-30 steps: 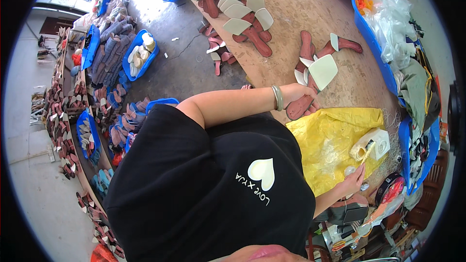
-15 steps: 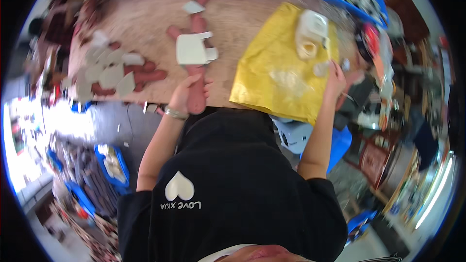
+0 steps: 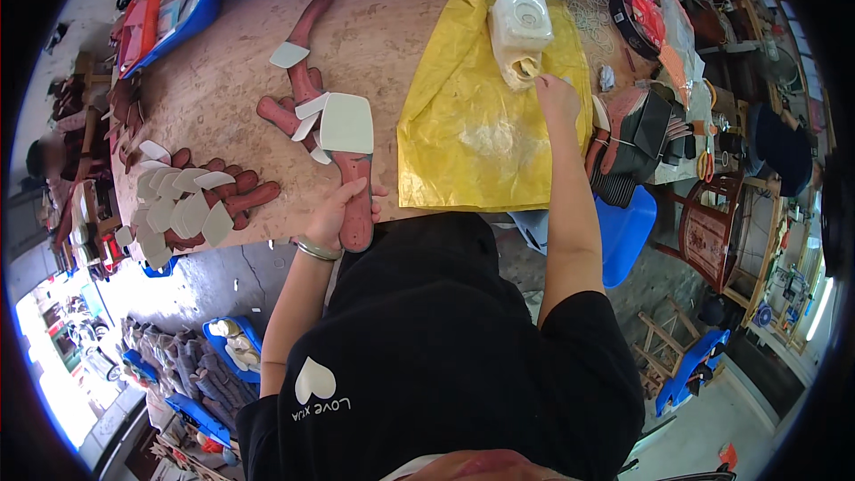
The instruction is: Applying adhesive to shoe outsole components using a brush.
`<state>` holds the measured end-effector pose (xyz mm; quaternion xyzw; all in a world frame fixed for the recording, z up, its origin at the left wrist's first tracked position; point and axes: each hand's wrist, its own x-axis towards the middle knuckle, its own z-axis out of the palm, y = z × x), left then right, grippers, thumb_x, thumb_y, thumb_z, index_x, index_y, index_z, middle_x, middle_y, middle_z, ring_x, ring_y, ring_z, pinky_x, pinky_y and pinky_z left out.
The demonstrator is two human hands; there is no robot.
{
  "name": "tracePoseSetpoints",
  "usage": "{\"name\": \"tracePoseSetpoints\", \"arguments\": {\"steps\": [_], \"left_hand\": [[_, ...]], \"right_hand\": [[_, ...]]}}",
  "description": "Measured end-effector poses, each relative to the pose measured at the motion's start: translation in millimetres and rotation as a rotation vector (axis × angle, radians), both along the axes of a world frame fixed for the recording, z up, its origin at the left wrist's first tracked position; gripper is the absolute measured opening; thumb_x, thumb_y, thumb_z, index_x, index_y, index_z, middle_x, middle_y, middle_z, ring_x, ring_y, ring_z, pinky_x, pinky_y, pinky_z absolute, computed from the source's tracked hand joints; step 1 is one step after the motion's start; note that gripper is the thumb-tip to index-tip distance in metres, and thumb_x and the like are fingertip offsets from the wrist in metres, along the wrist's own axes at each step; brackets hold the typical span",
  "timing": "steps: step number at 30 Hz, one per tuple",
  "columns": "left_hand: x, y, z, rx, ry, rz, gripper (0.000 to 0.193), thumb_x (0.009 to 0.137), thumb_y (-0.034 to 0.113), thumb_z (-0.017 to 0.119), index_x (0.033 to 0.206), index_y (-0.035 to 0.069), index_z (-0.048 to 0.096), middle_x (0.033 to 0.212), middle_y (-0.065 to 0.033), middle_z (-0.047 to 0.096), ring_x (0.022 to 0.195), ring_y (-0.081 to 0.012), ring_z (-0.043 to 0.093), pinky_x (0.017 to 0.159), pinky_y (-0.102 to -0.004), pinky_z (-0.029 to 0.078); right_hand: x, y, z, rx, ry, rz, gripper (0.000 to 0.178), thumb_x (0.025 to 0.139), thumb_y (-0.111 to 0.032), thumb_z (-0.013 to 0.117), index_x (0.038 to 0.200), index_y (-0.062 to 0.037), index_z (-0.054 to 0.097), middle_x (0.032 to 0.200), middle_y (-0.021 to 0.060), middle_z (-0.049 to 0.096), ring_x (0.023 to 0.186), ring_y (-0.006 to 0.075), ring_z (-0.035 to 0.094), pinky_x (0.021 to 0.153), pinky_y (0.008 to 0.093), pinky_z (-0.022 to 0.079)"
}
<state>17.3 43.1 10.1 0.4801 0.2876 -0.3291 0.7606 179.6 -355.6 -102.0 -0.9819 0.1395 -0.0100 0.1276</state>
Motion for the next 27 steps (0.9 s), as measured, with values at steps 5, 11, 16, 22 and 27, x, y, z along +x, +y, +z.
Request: {"name": "tracePoseSetpoints", "arguments": {"steps": [5,11,16,22,27], "left_hand": [[3,-7,-1,-0.050,0.025,-0.040,0.037,0.091,0.024,0.053,0.120,0.002,0.044,0.098,-0.0142,0.062,0.069,-0.0175,0.060,0.062,-0.0307,0.053],[18,-28,-8,-0.130,0.033,-0.047,0.038,0.088,0.014,0.050,0.123,0.004,0.041,0.106,-0.0179,0.062,0.079,-0.0215,0.062,0.066,-0.0318,0.054],[35,-24,-9,-0.178,-0.029,-0.116,0.043,0.087,0.012,0.047,0.127,0.001,0.038,0.108,-0.0173,0.062,0.085,-0.0222,0.063,0.070,-0.0334,0.055],[37,-20,-9,-0.235,0.036,-0.240,0.041,0.086,0.012,0.048,0.125,0.002,0.039,0.105,-0.0177,0.062,0.079,-0.0201,0.062,0.069,-0.0337,0.056],[34,-12,-3,-0.241,0.042,-0.237,0.037,0.086,0.011,0.048,0.121,0.003,0.040,0.102,-0.0175,0.063,0.075,-0.0196,0.062,0.067,-0.0328,0.057]], "right_hand": [[-10,7,-3,-0.058,-0.013,0.040,0.026,0.086,-0.038,0.054,0.091,-0.0179,0.070,0.081,0.0119,0.067,0.074,0.0330,0.065,0.066,0.0435,0.052],[-49,-2,-12,-0.108,-0.063,0.112,0.023,0.088,-0.032,0.054,0.089,-0.0158,0.069,0.079,0.0122,0.067,0.071,0.0309,0.065,0.063,0.0420,0.052],[-96,51,24,0.650,-0.244,0.051,0.021,0.084,-0.023,0.064,0.098,-0.0091,0.070,0.091,0.0150,0.068,0.077,0.0243,0.067,0.068,0.0309,0.052],[-125,138,80,0.441,-0.209,0.634,0.016,0.083,-0.017,0.067,0.094,-0.0065,0.070,0.080,0.0117,0.067,0.068,0.0244,0.064,0.060,0.0317,0.050],[-97,135,66,0.625,-0.492,0.451,0.014,0.083,-0.020,0.067,0.092,-0.0101,0.070,0.066,0.0087,0.059,0.058,0.0249,0.059,0.052,0.0353,0.046]]}}
